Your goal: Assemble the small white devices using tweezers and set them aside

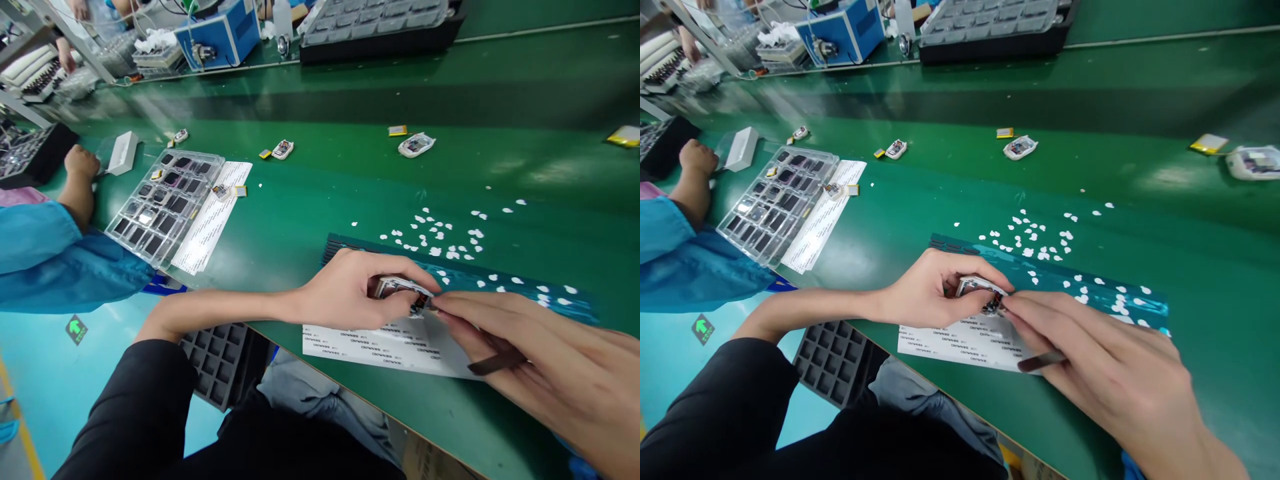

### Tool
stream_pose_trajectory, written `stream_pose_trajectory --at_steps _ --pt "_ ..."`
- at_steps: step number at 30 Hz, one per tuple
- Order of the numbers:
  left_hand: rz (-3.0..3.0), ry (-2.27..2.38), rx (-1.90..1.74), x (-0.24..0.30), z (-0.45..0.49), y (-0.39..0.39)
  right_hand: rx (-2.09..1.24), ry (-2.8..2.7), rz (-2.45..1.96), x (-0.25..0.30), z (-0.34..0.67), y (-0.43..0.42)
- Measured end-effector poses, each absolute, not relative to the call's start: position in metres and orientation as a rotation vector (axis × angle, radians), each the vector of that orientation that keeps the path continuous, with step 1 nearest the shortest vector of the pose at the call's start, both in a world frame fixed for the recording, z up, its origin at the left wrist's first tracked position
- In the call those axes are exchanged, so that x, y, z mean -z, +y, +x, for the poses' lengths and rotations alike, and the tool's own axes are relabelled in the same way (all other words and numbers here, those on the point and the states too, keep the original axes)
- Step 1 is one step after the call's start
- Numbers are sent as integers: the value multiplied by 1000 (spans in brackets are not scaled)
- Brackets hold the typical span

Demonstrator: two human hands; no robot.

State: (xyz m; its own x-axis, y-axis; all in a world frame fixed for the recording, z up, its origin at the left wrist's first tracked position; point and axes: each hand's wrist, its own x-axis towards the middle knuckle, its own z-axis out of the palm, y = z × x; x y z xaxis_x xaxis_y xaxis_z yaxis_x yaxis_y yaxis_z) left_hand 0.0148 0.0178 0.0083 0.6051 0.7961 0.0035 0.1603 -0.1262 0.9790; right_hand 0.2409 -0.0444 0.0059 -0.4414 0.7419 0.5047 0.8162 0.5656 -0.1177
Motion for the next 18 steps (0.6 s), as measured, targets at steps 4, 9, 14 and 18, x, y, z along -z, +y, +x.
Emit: stream_pose_trajectory --at_steps 4,9,14,18 --pt "1640 769 -646 -7 14 17 142 -2286 -1249 -9 236 -47" --pt "1406 680 -543 -15 12 22 83 -2170 -1455 25 269 -65" --pt "1123 635 -412 -28 12 29 147 -2098 -1555 77 319 -89" --pt "1055 632 -390 -29 12 31 141 -2073 -1588 87 331 -88"
